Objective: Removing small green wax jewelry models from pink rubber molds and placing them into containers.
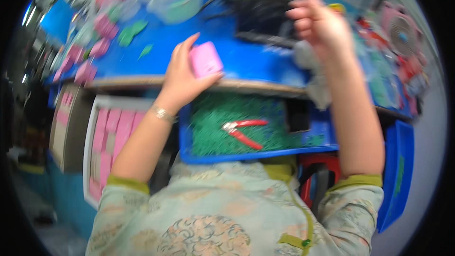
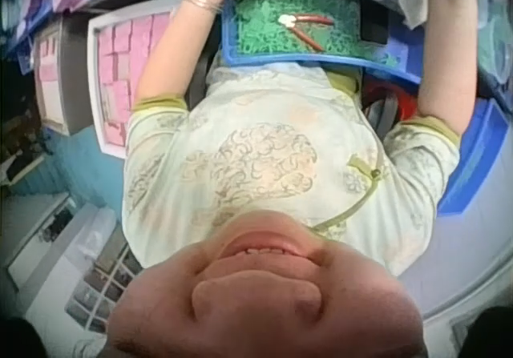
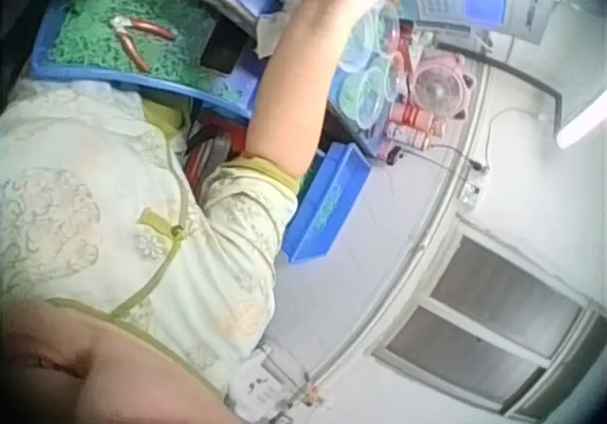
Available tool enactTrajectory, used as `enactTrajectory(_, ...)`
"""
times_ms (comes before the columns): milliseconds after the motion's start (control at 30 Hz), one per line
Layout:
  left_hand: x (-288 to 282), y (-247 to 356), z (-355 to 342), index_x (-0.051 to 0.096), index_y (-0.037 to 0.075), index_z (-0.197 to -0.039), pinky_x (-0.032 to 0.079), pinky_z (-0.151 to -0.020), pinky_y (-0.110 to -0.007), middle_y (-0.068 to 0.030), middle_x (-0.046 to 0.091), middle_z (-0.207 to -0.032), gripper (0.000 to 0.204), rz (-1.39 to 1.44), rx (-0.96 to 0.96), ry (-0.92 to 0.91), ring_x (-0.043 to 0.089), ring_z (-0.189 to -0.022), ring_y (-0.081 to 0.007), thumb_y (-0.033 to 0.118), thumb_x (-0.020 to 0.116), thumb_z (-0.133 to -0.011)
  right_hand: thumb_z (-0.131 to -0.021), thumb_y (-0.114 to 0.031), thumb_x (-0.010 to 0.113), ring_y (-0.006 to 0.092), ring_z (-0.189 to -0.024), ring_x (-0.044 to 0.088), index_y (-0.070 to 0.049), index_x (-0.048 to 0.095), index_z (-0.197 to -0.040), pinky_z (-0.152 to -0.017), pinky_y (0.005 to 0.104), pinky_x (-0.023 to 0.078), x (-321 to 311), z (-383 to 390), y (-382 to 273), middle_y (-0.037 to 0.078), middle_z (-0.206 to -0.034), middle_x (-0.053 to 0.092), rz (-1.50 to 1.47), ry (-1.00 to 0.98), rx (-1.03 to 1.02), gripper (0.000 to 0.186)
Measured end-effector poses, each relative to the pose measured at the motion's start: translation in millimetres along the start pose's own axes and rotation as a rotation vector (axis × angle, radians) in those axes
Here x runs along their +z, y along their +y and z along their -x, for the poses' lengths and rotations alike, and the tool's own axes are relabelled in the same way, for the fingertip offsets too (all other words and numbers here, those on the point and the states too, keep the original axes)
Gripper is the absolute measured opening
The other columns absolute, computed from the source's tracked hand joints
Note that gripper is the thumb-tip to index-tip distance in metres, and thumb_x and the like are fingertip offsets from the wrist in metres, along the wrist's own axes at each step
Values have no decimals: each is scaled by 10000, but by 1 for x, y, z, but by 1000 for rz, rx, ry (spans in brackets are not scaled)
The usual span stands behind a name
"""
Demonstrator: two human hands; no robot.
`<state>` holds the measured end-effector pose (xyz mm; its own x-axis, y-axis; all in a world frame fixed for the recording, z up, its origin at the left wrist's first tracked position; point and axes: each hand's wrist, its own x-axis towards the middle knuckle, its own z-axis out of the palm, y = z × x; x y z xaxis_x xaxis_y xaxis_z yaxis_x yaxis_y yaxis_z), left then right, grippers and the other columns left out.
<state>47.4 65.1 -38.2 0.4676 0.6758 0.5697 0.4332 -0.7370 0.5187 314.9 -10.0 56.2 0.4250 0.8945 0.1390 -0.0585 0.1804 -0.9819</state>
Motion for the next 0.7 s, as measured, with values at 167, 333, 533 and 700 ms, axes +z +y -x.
enactTrajectory(167, -25, -13, 70, 273, 12, -1284, 346, -950, -421, -212, 353, -1204, 920, 133, 70, 181, 380, -1121, -373, 205, 802, -557, -928, -283, 487, 0, -416, 330, 0, 528, -1120, -378, 154, 241, -52, -23, 5, -31, -728, 583, -184, -101, 19, 344)
enactTrajectory(333, -91, -110, 160, 352, 6, -1151, 369, -910, -401, -177, 406, -1105, 763, -376, -453, 405, 429, -1036, -323, 232, 800, -576, -939, -265, 469, 10, -431, 308, 8, 503, -1166, -402, 160, 230, -77, -40, 21, -34, -668, 450, -102, -153, 40, 357)
enactTrajectory(533, -176, -184, 246, 492, -4, -993, 397, -877, -378, -174, 491, -1020, 495, -666, -840, 339, 467, -988, -308, 201, 762, -633, -952, -231, 436, 12, -473, 341, 10, 411, -1253, -417, 136, 269, -91, -40, 24, -11, -728, 448, 14, -145, -44, 386)
enactTrajectory(700, -192, -219, 274, 621, 14, -884, 464, -787, -356, -182, 540, -1097, 200, -429, -902, 143, 533, -884, -275, 111, 673, -717, -720, -718, 482, 269, -1326, 160, -63, 205, -1363, -1076, 420, 173, -40, -23, 4, 119, -1442, 195, 321, -176, 87, 959)
